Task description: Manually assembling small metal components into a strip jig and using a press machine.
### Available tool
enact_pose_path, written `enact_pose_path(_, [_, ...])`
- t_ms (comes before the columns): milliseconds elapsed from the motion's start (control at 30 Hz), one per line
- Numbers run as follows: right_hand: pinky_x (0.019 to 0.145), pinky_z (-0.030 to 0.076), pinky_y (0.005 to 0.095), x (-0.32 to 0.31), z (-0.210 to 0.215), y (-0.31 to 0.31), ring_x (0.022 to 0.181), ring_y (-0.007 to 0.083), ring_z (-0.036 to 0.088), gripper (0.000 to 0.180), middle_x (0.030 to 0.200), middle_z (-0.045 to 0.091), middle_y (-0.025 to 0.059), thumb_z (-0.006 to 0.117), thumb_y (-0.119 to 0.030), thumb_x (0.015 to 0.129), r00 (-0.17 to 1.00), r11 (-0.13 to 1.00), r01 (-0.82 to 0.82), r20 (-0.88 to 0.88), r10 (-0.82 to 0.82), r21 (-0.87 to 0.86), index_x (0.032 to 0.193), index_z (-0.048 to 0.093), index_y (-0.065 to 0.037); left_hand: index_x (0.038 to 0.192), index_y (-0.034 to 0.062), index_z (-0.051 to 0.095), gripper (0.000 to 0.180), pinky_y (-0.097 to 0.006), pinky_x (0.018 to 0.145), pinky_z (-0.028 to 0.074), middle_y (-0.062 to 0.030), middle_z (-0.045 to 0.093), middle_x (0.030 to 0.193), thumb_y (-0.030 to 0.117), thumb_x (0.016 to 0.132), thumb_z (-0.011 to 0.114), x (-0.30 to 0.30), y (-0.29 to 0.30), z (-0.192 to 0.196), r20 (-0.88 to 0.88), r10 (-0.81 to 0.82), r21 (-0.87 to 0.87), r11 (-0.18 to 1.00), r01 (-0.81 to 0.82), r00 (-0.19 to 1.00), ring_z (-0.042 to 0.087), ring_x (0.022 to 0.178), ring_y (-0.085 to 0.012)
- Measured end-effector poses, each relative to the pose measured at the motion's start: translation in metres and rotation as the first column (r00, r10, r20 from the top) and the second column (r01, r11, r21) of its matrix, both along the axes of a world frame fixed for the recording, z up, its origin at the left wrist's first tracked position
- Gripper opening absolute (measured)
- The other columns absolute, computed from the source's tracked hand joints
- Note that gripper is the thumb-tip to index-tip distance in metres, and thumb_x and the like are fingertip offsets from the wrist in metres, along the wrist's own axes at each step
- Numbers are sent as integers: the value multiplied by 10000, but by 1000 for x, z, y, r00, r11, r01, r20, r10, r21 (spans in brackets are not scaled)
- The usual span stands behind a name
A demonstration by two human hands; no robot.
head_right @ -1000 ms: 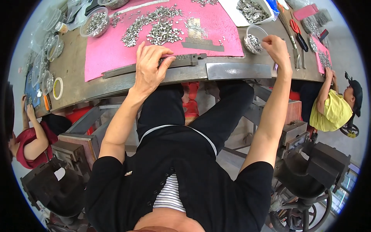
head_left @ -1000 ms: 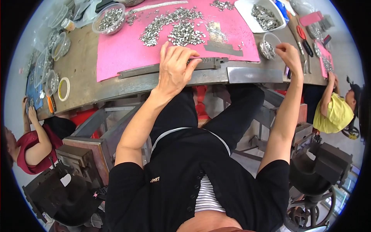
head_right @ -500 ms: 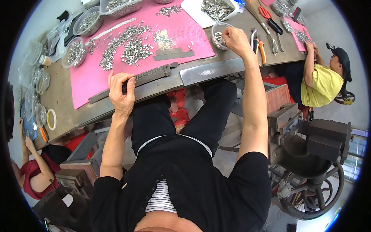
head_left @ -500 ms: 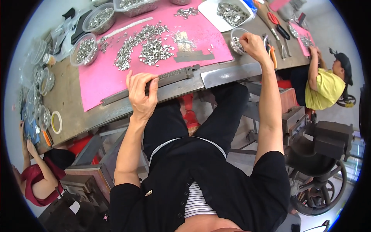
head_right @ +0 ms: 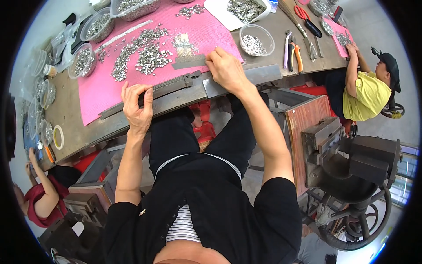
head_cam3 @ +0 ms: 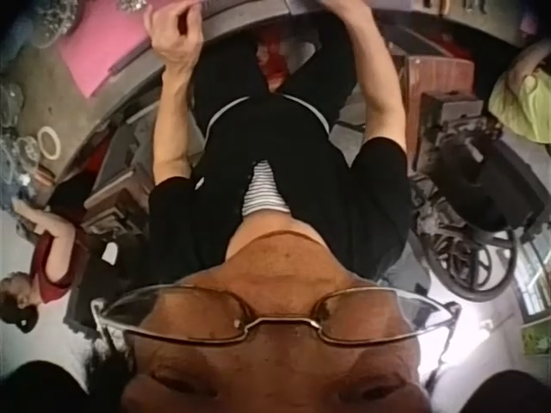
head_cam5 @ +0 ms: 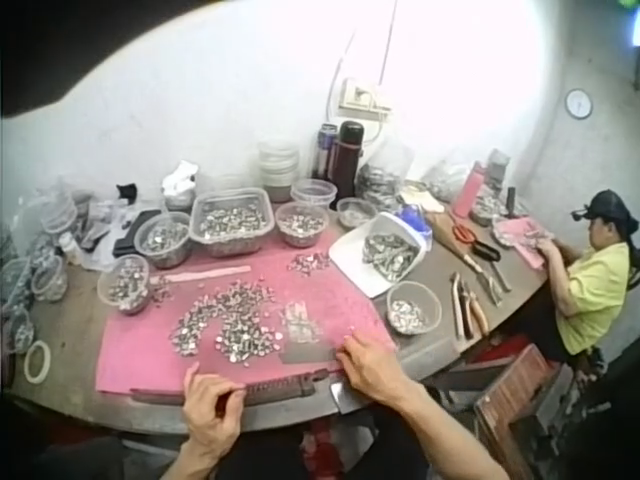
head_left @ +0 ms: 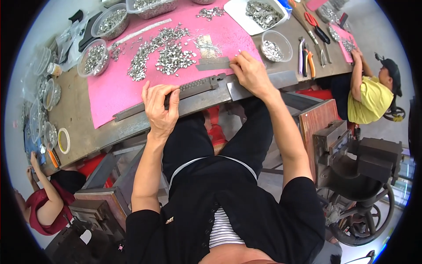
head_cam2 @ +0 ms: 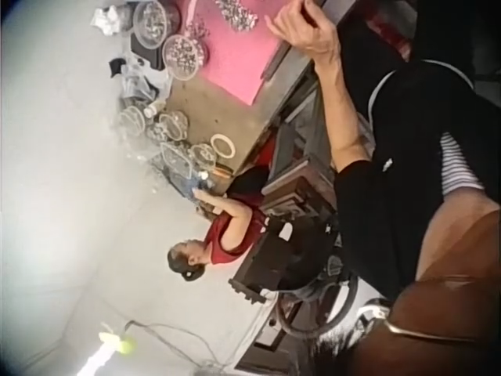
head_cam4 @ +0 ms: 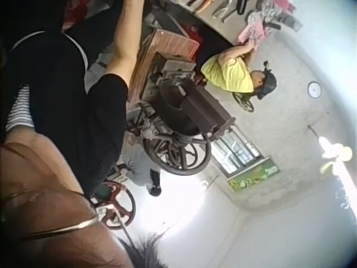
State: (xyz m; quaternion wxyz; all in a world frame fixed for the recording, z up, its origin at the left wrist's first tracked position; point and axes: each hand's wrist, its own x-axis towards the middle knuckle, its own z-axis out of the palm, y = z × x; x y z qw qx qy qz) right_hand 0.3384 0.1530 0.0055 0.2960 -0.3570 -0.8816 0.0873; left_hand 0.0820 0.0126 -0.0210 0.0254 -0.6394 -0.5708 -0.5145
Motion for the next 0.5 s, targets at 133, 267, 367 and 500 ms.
enact_pose_path(133, [718,520,409,5,1,-2,792,339,661,89,890,649,154,685,-51,896,986,979,23,-154,-56,-204,963,708,1,973,70,689,113,-490,1119,365,-45,687,884,73,882,755,0,0,-2,15,-13,13,1000,12,1000,652,885,-234])
enact_pose_path(267, [708,515,388,4,3,-4,770,295,659,101,886,653,136,696,-39,883,982,967,48,-163,-91,-250,972,718,3,972,69,690,111,-490,1116,369,-45,688,885,76,883,755,-1,-1,-2,8,7,11,1000,-7,1000,651,883,-234])
enact_pose_path(367, [668,496,351,4,0,-5,715,242,628,103,859,642,111,705,-31,880,984,975,40,-163,-77,-218,977,715,0,971,69,690,108,-491,1112,375,-45,686,883,77,884,754,-1,0,-3,17,9,20,1000,-10,1000,649,878,-235])
enact_pose_path(500, [653,492,344,-2,-5,-4,708,236,631,85,830,630,104,717,-27,874,987,995,9,-156,-25,-103,952,699,2,972,71,691,108,-492,1106,382,-44,683,879,73,884,753,-1,-1,-3,19,19,20,1000,-19,1000,649,871,-234])
